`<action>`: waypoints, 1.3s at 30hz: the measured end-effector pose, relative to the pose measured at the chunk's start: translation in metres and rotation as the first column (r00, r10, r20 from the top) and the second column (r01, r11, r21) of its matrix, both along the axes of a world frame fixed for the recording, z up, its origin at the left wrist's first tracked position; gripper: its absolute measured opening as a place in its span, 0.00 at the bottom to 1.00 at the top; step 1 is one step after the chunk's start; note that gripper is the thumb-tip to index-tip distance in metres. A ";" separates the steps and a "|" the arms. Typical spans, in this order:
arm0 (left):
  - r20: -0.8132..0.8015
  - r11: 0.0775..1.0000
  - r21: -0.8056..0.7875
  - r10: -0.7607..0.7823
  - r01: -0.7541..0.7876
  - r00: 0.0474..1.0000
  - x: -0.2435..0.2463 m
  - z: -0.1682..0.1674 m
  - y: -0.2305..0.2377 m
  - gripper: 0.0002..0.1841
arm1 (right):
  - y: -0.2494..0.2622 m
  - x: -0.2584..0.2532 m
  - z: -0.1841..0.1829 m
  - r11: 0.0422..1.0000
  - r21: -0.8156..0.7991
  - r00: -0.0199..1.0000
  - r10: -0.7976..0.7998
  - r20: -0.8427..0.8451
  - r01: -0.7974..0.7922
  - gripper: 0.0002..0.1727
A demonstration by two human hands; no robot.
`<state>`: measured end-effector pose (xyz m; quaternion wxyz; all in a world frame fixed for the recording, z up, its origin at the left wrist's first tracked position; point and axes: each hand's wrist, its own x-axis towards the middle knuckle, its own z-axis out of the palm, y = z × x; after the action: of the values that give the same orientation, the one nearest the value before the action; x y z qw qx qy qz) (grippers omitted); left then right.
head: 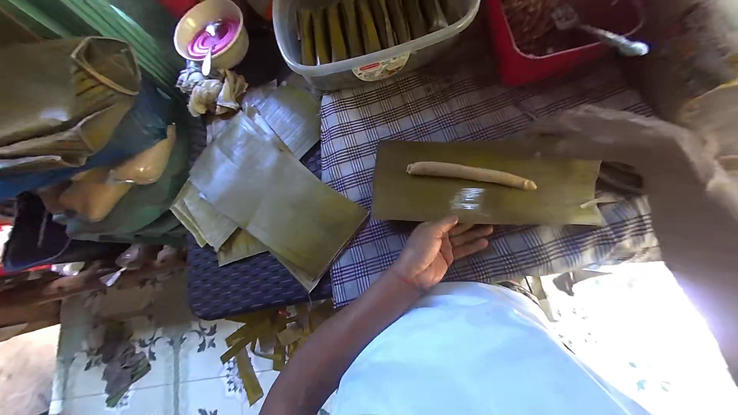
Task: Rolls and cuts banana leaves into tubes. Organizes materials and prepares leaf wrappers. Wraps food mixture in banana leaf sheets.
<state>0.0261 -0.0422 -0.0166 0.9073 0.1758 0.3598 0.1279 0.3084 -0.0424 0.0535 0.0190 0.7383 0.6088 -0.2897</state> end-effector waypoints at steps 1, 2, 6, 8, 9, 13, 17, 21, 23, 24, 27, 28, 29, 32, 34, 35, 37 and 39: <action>0.008 1.000 -0.011 -0.016 0.016 1.000 0.001 0.001 0.001 0.23 | 0.006 -0.008 0.001 0.998 0.038 0.999 0.042 -0.019 -0.041 0.08; 0.014 1.000 -0.017 -0.019 0.019 1.000 0.001 0.001 0.003 0.24 | 0.013 -0.017 0.001 0.994 0.081 0.994 0.082 -0.067 -0.077 0.08; 0.037 1.000 -0.025 -0.018 0.019 0.999 -0.006 0.004 0.006 0.26 | 0.027 -0.058 0.001 0.939 0.305 0.941 0.240 -0.241 -0.161 0.10; 0.031 0.999 -0.038 0.020 -0.019 0.999 -0.009 0.007 0.007 0.26 | 0.027 -0.070 0.006 0.911 0.372 0.927 0.283 -0.247 -0.179 0.11; 0.032 0.999 -0.040 0.035 -0.034 0.999 -0.010 0.008 0.008 0.26 | 0.026 -0.074 0.009 0.890 0.411 0.921 0.313 -0.233 -0.198 0.11; 0.047 0.996 -0.033 0.078 -0.077 0.996 -0.009 0.008 0.012 0.27 | 0.021 -0.078 0.018 0.791 0.562 0.894 0.408 -0.187 -0.244 0.11; 0.042 0.992 -0.065 0.114 -0.111 0.993 0.000 0.012 0.013 0.26 | 0.019 -0.071 0.016 0.661 0.714 0.897 0.428 -0.109 -0.229 0.13; 0.076 0.990 -0.065 0.132 -0.127 0.988 0.013 0.009 0.013 0.25 | 0.001 -0.048 0.030 0.625 0.764 0.966 0.259 -0.009 -0.160 0.19; 0.098 0.989 -0.077 0.134 -0.127 0.986 0.017 0.006 0.013 0.25 | -0.020 -0.020 0.046 0.621 0.779 0.994 0.105 0.025 -0.085 0.17; 0.117 0.989 -0.082 0.131 -0.122 0.984 0.018 0.005 0.013 0.25 | -0.033 -0.003 0.054 0.620 0.783 0.999 0.009 0.046 -0.042 0.18; 0.206 0.989 -0.117 0.117 -0.095 0.971 0.018 -0.003 0.015 0.25 | -0.089 0.035 0.085 0.647 0.746 0.926 -0.361 0.115 0.160 0.19; 0.211 0.987 -0.134 0.116 -0.089 0.971 0.020 -0.005 0.015 0.26 | -0.111 0.037 0.098 0.663 0.704 0.866 -0.480 0.138 0.255 0.19; 0.207 0.985 -0.147 0.115 -0.085 0.972 0.021 -0.008 0.016 0.27 | -0.127 0.043 0.107 0.659 0.672 0.804 -0.573 0.160 0.336 0.19; 0.181 0.990 -0.128 0.084 -0.061 0.980 0.019 -0.011 0.018 0.28 | -0.160 0.077 0.111 0.627 0.621 0.691 -0.699 0.183 0.470 0.18; 0.157 0.995 -0.084 0.067 -0.054 0.985 0.013 -0.011 0.018 0.28 | -0.169 0.090 0.103 0.626 0.579 0.650 -0.732 0.204 0.523 0.19; 0.153 0.996 -0.066 0.073 -0.063 0.986 0.007 -0.011 0.019 0.29 | -0.168 0.093 0.098 0.634 0.551 0.642 -0.736 0.215 0.542 0.20; 0.158 0.994 -0.039 0.112 -0.107 0.981 -0.010 -0.010 0.021 0.31 | -0.158 0.097 0.091 0.638 0.477 0.635 -0.747 0.196 0.604 0.26; 0.150 0.986 0.002 0.166 -0.168 0.975 -0.032 -0.009 0.025 0.31 | -0.144 0.101 0.089 0.584 0.397 0.608 -0.790 0.079 0.708 0.33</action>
<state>-0.0059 -0.0173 -0.0251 0.9165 0.1414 0.3036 0.2189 0.4091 -0.1862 0.1422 -0.1526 0.9486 0.2682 -0.0706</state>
